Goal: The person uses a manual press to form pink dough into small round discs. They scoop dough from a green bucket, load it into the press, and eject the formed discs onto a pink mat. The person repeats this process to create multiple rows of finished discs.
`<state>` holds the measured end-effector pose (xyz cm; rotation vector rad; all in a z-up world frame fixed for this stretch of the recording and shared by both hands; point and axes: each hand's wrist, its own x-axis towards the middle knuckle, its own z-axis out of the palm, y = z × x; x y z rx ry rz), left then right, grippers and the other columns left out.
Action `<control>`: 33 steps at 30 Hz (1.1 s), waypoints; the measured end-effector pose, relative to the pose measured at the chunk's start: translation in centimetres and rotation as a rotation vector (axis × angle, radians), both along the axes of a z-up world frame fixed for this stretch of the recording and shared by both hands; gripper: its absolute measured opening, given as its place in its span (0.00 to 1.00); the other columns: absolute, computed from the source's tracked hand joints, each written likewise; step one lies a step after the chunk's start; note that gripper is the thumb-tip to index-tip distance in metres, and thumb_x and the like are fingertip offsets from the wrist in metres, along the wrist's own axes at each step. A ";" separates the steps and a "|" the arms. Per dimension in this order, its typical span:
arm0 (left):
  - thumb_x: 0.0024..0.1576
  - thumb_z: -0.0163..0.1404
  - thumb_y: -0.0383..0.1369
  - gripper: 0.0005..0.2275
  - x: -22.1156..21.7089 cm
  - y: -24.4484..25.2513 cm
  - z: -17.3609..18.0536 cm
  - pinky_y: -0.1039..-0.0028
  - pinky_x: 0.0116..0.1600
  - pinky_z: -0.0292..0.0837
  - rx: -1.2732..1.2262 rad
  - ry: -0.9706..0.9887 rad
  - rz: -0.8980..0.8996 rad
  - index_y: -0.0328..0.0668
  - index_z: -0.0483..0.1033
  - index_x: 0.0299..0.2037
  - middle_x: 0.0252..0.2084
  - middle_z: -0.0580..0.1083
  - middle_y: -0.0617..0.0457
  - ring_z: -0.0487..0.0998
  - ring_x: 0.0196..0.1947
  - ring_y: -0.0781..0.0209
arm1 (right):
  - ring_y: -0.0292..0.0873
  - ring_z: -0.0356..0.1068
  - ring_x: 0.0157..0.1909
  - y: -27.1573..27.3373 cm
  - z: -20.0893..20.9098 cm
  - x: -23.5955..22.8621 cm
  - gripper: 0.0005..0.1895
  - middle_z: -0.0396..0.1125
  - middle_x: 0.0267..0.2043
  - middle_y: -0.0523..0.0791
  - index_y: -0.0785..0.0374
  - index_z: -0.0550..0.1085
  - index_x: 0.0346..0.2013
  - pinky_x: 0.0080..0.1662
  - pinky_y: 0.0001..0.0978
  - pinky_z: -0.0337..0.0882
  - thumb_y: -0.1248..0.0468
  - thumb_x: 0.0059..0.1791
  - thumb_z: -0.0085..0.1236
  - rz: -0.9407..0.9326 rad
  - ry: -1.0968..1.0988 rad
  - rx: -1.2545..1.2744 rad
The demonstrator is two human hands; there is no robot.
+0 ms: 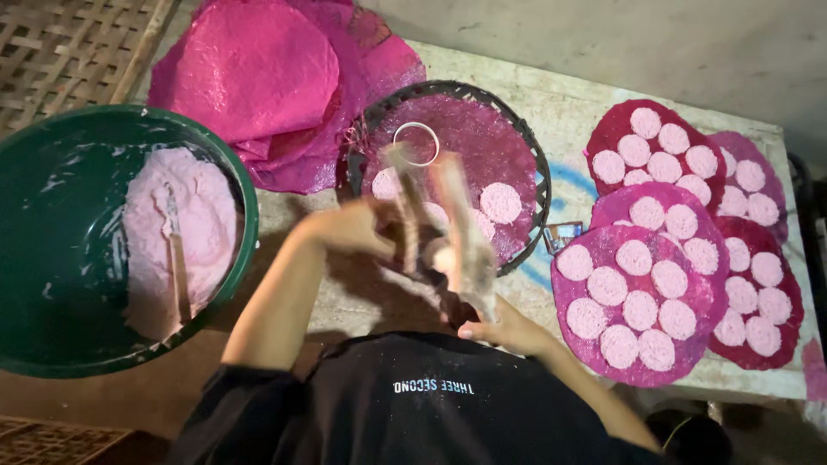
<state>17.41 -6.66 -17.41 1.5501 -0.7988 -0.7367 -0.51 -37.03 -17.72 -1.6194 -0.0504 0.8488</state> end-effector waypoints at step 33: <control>0.57 0.57 0.36 0.07 -3.8 -4.1 -6.0 0.31 0.72 0.32 0.574 -0.825 0.683 0.55 0.83 0.44 0.69 0.62 0.52 0.53 0.73 0.42 | 0.39 0.66 0.53 -0.4 0.0 2.5 0.31 0.66 0.51 0.46 0.63 0.59 0.62 0.50 0.31 0.65 0.65 0.46 0.56 -0.559 -0.394 0.047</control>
